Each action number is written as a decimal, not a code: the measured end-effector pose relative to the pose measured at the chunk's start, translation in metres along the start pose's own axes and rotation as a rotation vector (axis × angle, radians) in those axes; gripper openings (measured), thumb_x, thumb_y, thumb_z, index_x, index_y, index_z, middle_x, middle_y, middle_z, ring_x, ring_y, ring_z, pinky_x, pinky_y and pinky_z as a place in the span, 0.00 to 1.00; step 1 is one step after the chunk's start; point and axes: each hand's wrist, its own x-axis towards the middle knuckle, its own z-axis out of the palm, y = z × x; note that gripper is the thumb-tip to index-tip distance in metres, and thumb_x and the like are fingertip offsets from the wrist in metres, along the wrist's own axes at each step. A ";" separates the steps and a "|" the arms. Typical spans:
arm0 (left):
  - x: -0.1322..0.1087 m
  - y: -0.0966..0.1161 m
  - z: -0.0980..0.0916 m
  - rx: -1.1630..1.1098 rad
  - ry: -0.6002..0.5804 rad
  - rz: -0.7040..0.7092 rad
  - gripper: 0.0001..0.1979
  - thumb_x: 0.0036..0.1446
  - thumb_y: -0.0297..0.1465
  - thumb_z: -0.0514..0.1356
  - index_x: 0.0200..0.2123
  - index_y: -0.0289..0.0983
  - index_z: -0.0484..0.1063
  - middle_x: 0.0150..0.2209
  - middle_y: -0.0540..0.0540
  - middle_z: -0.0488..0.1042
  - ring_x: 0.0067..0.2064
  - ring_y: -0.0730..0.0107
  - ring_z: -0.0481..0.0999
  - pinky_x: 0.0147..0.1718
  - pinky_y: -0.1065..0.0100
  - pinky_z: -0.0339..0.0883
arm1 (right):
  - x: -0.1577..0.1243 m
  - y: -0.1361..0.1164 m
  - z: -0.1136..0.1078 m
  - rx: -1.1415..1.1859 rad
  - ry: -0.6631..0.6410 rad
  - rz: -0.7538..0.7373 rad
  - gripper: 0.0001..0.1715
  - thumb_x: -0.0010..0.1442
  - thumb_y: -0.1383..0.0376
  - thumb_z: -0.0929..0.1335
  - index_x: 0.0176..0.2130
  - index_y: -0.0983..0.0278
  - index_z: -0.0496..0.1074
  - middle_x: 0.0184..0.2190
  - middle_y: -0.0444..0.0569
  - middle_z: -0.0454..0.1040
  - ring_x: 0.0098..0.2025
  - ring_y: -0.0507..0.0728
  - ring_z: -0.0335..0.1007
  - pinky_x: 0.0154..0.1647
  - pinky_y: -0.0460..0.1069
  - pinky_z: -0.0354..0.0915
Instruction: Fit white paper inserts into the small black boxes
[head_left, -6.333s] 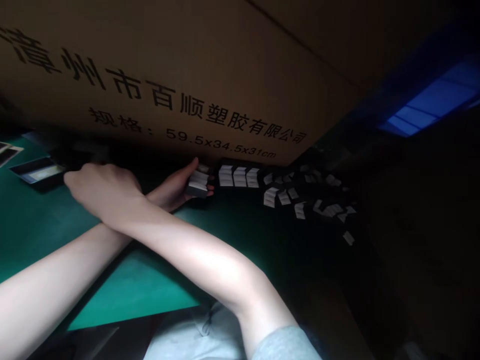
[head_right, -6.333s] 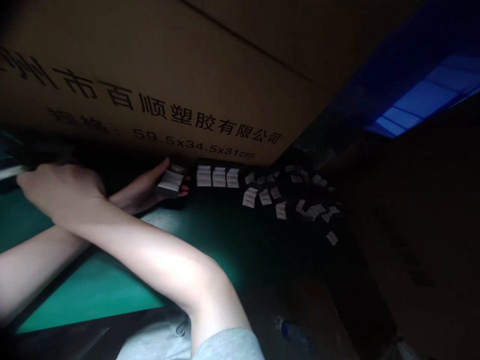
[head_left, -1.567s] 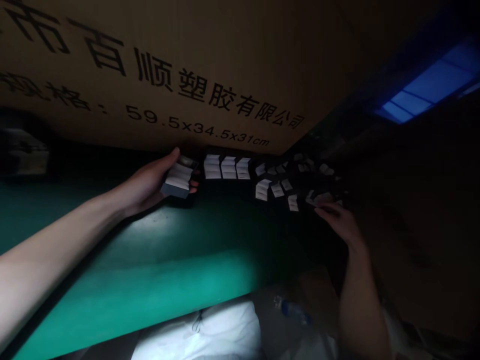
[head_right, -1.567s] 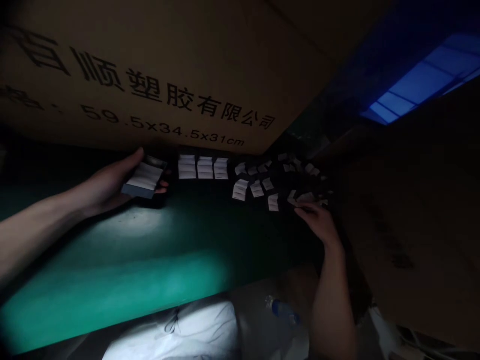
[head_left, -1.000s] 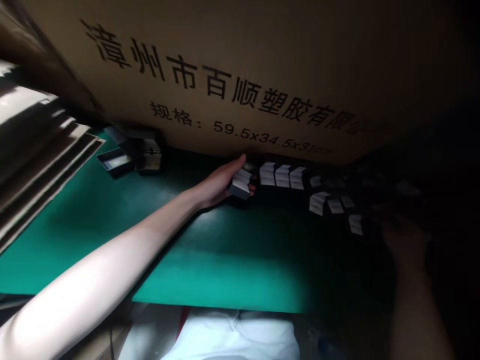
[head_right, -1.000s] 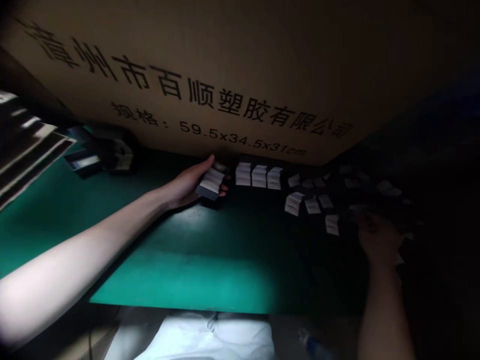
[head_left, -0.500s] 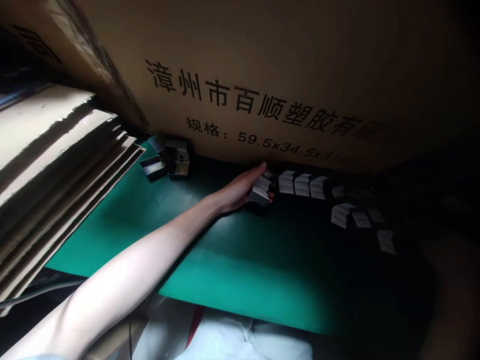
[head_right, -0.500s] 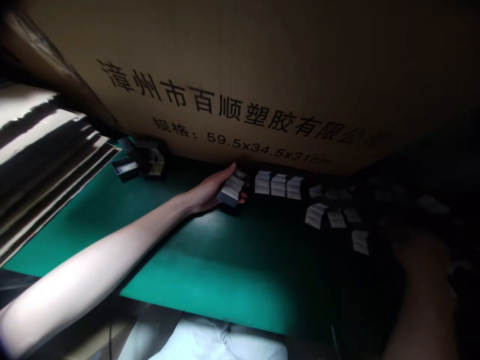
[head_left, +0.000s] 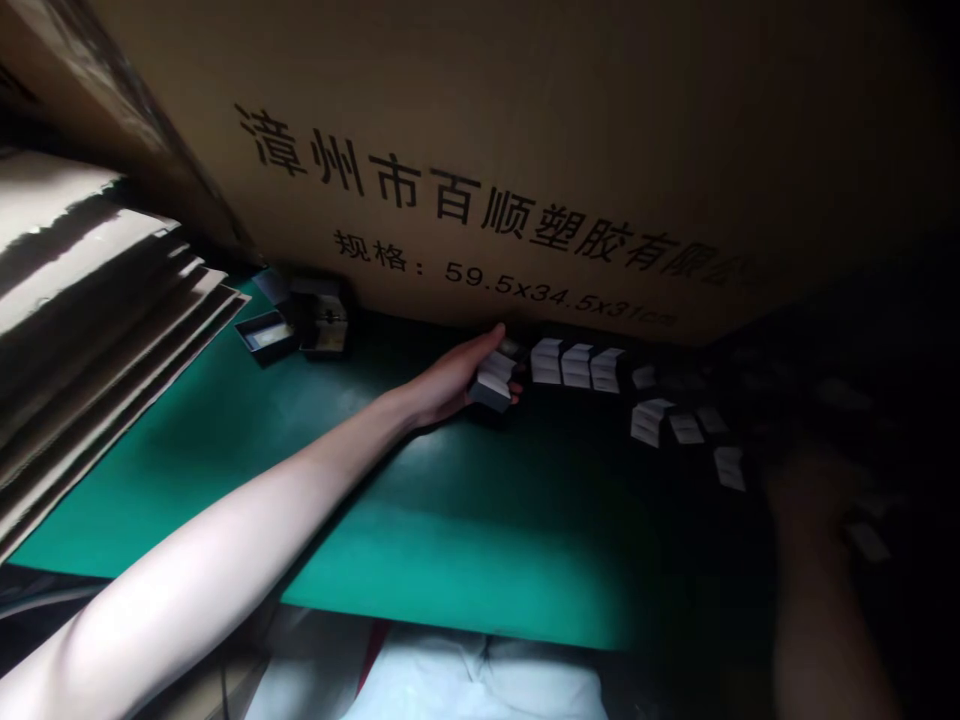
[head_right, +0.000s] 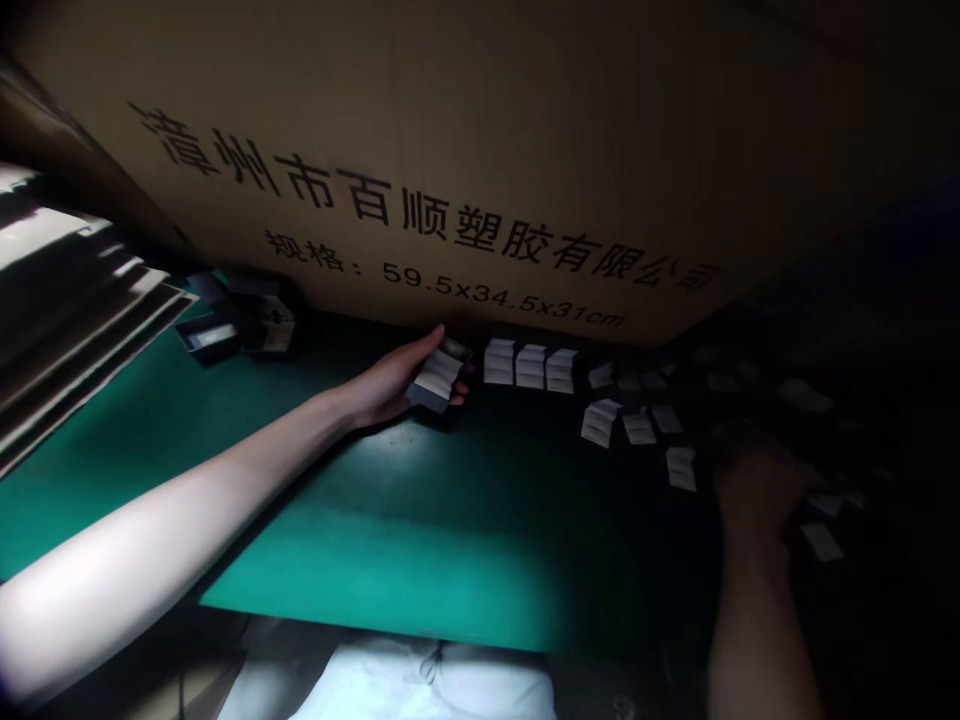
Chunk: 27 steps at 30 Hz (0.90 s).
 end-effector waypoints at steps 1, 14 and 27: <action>0.000 0.000 0.000 -0.003 0.000 0.002 0.19 0.73 0.43 0.58 0.42 0.32 0.78 0.38 0.39 0.83 0.31 0.65 0.84 0.33 0.63 0.82 | 0.001 -0.002 0.000 -0.021 0.012 0.001 0.30 0.72 0.57 0.58 0.49 0.75 0.80 0.45 0.76 0.79 0.47 0.76 0.77 0.43 0.63 0.67; -0.004 0.007 0.007 0.031 0.031 -0.026 0.21 0.74 0.43 0.55 0.42 0.31 0.80 0.34 0.38 0.84 0.31 0.63 0.84 0.32 0.65 0.81 | 0.007 -0.003 -0.002 -0.001 0.023 -0.008 0.22 0.69 0.58 0.62 0.41 0.70 0.80 0.41 0.69 0.79 0.43 0.69 0.74 0.44 0.58 0.64; -0.001 0.005 0.002 0.016 0.035 0.004 0.20 0.71 0.44 0.59 0.43 0.31 0.81 0.40 0.35 0.85 0.33 0.61 0.85 0.34 0.62 0.83 | 0.011 -0.006 0.002 0.281 0.114 0.022 0.23 0.61 0.69 0.65 0.53 0.68 0.77 0.49 0.70 0.79 0.55 0.70 0.75 0.56 0.60 0.67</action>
